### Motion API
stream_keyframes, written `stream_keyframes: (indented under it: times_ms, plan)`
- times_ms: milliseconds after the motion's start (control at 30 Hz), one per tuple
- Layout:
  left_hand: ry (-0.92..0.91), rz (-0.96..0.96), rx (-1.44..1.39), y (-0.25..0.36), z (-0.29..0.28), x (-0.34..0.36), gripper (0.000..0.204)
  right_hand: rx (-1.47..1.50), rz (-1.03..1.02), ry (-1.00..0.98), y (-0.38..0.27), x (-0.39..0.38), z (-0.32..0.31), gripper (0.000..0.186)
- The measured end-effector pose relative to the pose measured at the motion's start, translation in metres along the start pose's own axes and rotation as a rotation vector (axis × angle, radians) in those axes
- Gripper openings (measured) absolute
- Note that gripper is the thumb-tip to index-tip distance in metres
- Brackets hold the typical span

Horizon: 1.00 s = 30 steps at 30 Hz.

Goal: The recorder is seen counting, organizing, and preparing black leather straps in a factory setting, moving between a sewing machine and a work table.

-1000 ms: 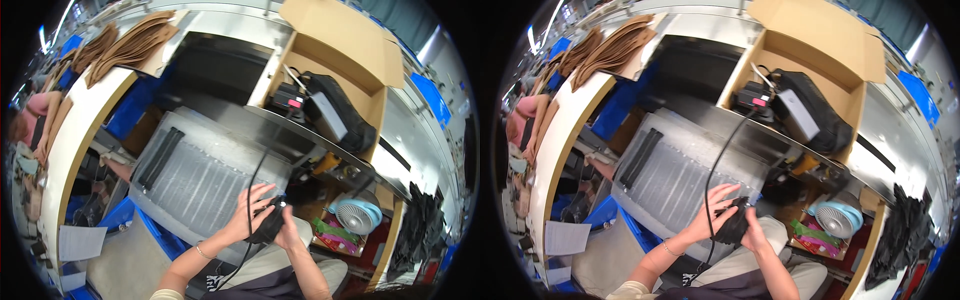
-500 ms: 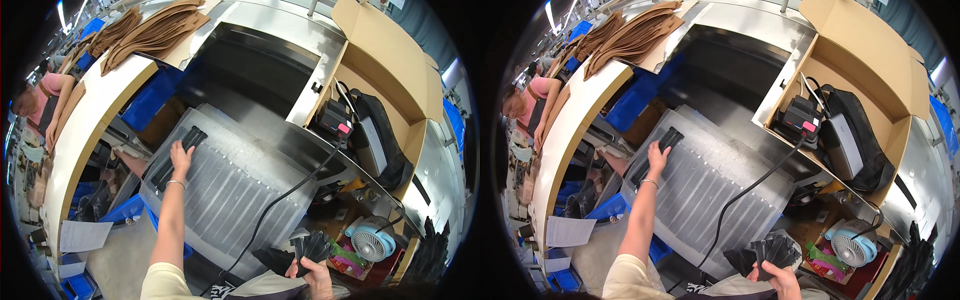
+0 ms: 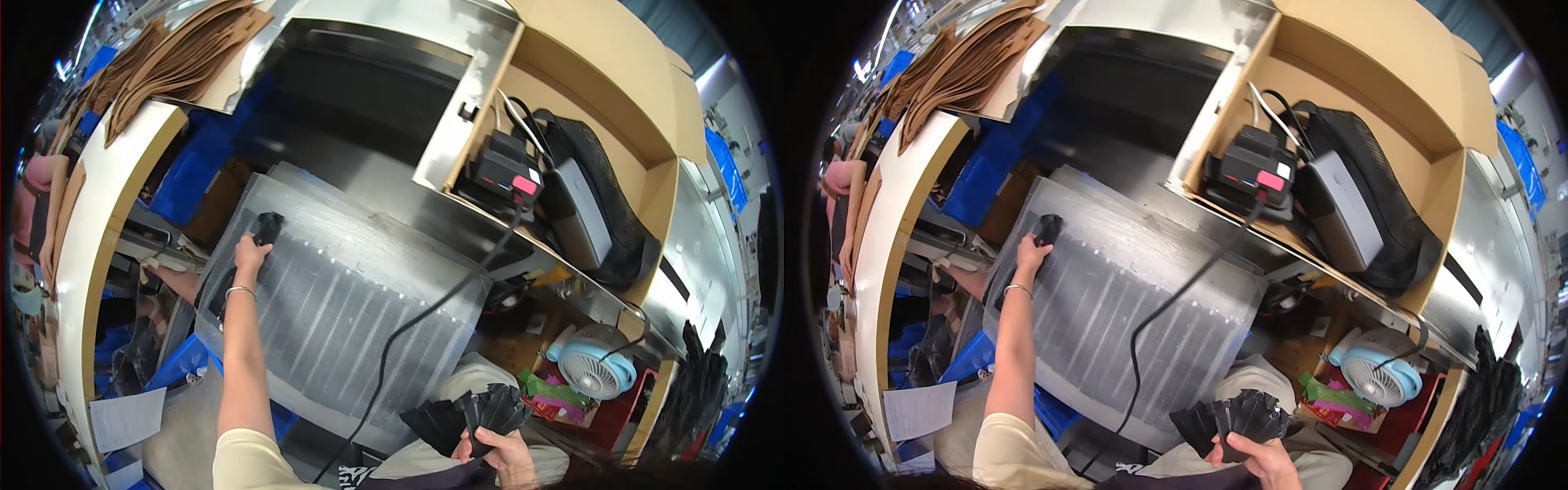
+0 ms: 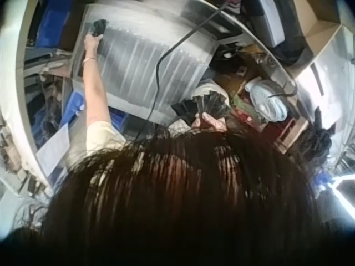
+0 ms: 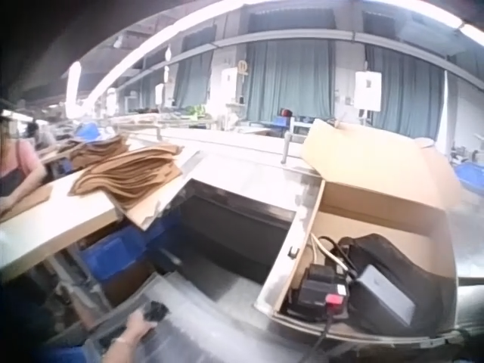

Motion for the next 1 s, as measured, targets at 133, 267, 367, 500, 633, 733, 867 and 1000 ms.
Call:
stream_keyframes:
  times_ms: [133, 267, 367, 500, 633, 733, 867, 1000]
  plan:
    - [0.154, 0.041, 0.167, 0.008, -0.007, -0.019, 0.043, -0.067, -0.095, 0.004, 0.0, -0.019, 0.002, 0.021]
    - [0.279, 0.164, 0.089, -0.02, 0.008, -0.039, 0.033, 0.015, -0.18, -0.043, 0.0, -0.061, -0.007, 0.025]
    - [0.088, 0.283, -0.338, -0.042, 0.03, -0.07, 0.028, 0.163, -0.399, -0.151, 0.003, -0.115, 0.002, 0.027]
    - [0.152, 0.296, -0.645, -0.03, -0.035, -0.147, 0.018, 0.236, -0.716, -0.167, 0.01, -0.168, -0.01, 0.028]
    - [0.245, 0.518, -0.864, -0.014, -0.137, -0.2, 0.015, 0.128, -0.829, -0.068, 0.023, -0.214, -0.008, 0.028]
    - [0.278, 0.47, -1.033, 0.043, -0.208, -0.307, 0.023, 0.165, -0.911, 0.101, 0.045, -0.244, -0.011, 0.027]
    - [0.181, 0.705, -1.121, 0.066, -0.259, -0.402, 0.022, 0.258, -1.024, 0.125, 0.067, -0.292, -0.014, 0.026]
    - [-0.054, 1.18, -1.085, 0.102, -0.308, -0.527, 0.02, 0.326, -1.064, 0.308, 0.084, -0.342, -0.005, 0.024]
Point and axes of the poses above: each hand's wrist, its own x-axis towards the middle knuckle, its own z-axis out of the palm, y = z × x, the point moved 3 cm from there along x, towards the middle knuckle, and after that the axes turned 14 degrees about x, right-handed, at the moved point
